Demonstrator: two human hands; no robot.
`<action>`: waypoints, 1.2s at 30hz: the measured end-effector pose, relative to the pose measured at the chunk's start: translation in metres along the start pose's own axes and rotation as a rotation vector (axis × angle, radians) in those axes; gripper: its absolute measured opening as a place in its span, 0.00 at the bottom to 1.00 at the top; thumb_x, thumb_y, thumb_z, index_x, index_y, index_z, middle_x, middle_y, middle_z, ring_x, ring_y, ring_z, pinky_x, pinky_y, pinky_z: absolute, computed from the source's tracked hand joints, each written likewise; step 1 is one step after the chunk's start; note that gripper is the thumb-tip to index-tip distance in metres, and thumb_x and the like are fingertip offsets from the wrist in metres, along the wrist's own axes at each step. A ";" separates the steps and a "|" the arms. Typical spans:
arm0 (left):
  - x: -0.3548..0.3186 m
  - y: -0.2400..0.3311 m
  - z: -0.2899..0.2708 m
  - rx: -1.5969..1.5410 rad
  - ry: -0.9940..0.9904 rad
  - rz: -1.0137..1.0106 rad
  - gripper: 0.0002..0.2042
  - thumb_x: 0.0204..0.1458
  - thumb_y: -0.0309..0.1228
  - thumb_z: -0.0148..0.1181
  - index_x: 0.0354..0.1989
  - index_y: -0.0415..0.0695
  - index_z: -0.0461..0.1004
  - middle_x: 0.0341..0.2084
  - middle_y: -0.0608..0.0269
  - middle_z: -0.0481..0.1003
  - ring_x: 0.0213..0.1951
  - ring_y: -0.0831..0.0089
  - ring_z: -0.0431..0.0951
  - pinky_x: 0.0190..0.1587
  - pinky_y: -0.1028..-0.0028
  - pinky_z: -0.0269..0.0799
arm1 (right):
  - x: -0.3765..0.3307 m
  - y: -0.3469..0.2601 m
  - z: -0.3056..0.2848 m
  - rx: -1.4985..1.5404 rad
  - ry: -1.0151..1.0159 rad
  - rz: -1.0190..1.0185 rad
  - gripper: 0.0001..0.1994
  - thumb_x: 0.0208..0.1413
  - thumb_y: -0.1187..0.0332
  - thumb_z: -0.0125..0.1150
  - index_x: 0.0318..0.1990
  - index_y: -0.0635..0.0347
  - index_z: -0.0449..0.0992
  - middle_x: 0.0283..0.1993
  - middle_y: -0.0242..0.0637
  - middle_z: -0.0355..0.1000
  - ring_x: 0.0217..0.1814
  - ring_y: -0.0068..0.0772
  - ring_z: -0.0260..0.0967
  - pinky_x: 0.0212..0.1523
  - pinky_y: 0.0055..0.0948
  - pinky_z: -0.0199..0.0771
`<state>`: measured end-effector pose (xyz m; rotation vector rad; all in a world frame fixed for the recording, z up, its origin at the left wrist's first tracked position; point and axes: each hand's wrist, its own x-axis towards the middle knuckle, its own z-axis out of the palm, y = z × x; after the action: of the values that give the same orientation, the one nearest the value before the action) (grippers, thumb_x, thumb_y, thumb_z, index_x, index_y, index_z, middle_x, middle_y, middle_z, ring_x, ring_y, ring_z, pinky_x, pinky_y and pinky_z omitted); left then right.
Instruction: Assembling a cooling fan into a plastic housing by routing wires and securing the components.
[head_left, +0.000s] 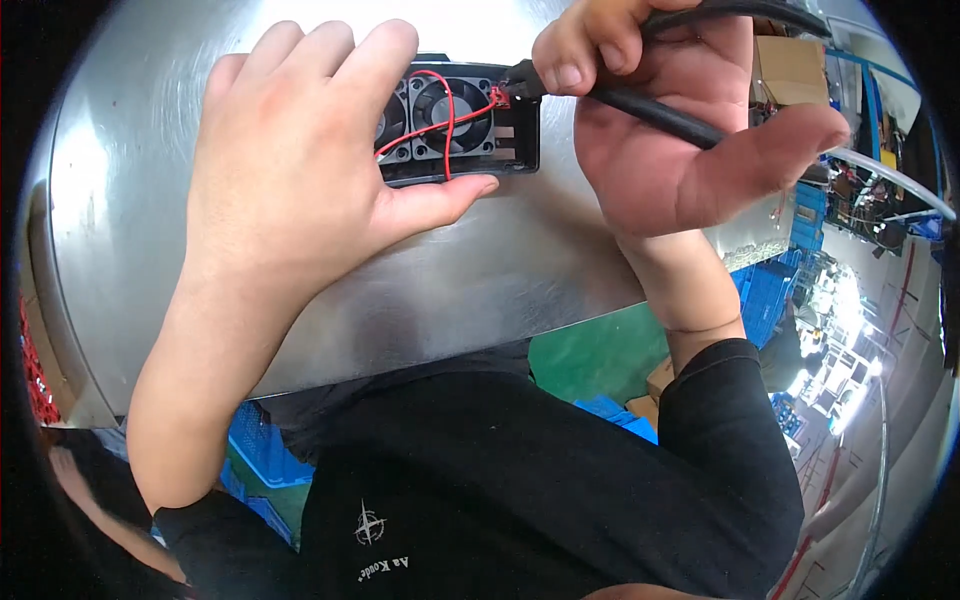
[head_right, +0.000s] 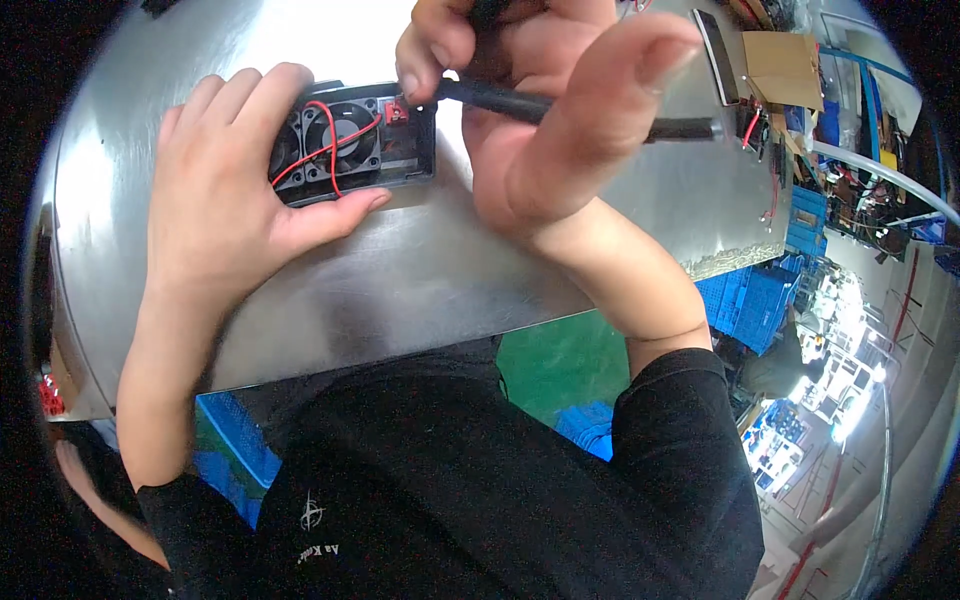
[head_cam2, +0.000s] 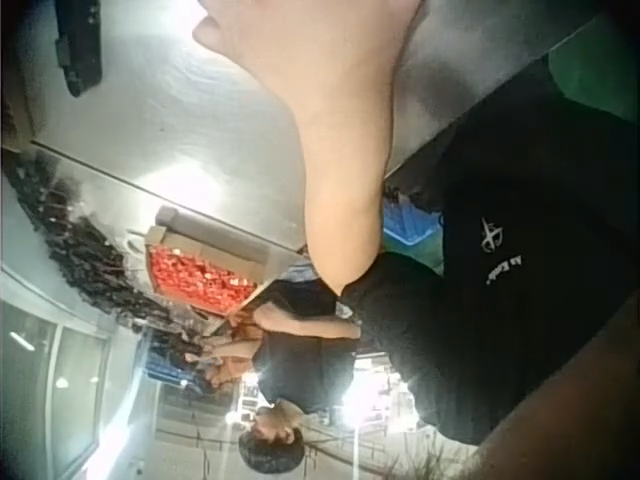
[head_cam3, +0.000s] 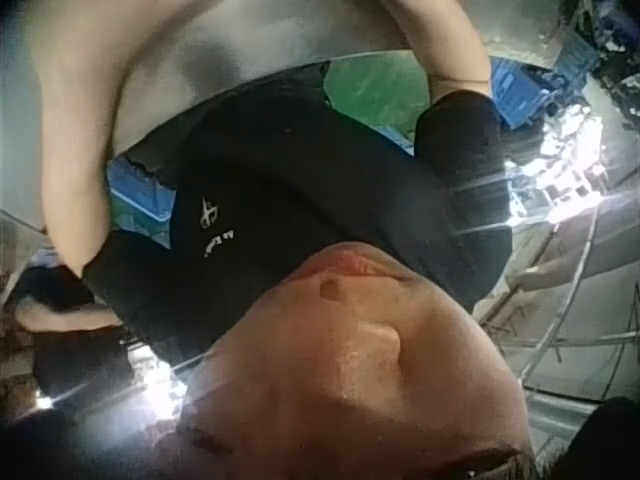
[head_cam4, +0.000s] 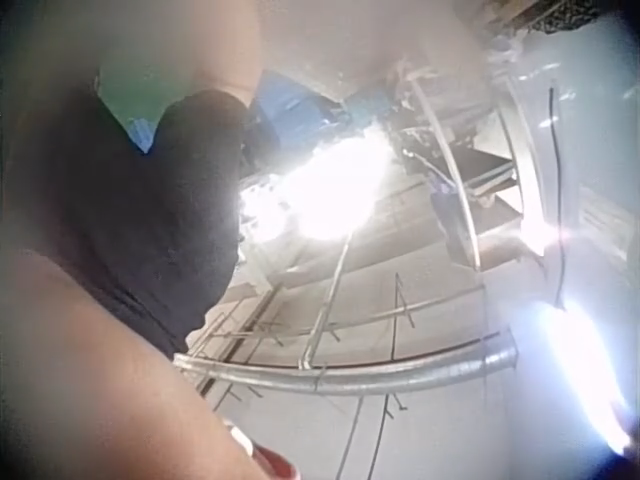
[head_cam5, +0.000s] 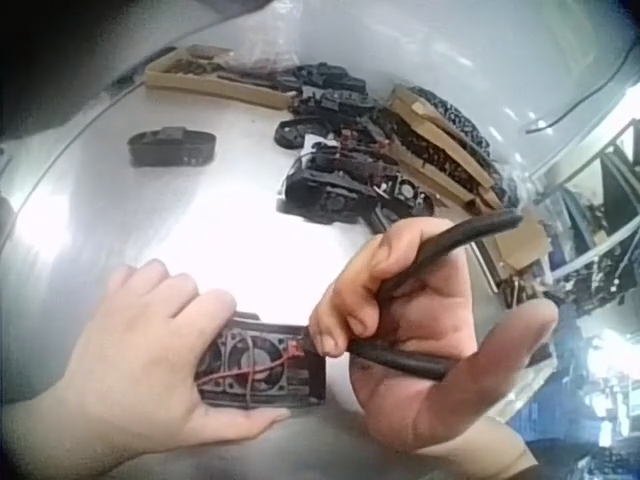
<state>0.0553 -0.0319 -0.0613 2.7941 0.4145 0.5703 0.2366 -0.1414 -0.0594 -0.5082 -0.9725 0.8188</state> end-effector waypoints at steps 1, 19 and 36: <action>0.000 0.000 0.000 0.008 -0.009 -0.003 0.37 0.35 0.58 0.75 0.47 0.43 0.75 0.35 0.58 0.73 0.41 0.55 0.74 0.44 0.58 0.65 | -0.007 -0.007 0.013 -0.384 0.261 0.104 0.48 0.54 0.14 0.26 0.47 0.57 0.63 0.32 0.34 0.60 0.30 0.27 0.58 0.37 0.30 0.67; 0.001 0.005 0.008 0.023 0.038 0.014 0.35 0.34 0.58 0.74 0.45 0.45 0.74 0.33 0.59 0.74 0.39 0.55 0.74 0.41 0.58 0.66 | -0.004 0.014 0.045 0.306 0.384 -0.207 0.42 0.58 0.19 0.30 0.40 0.57 0.63 0.25 0.35 0.61 0.20 0.23 0.55 0.26 0.24 0.60; -0.006 -0.001 0.006 0.030 0.024 -0.025 0.35 0.37 0.59 0.73 0.46 0.43 0.75 0.34 0.57 0.74 0.40 0.55 0.75 0.43 0.59 0.66 | -0.008 0.002 -0.031 0.115 -0.158 -0.146 0.39 0.61 0.25 0.44 0.49 0.59 0.64 0.30 0.37 0.61 0.29 0.31 0.60 0.35 0.33 0.66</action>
<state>0.0527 -0.0341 -0.0690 2.8092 0.4662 0.5981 0.2603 -0.1475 -0.0798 -0.2733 -1.0876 0.7862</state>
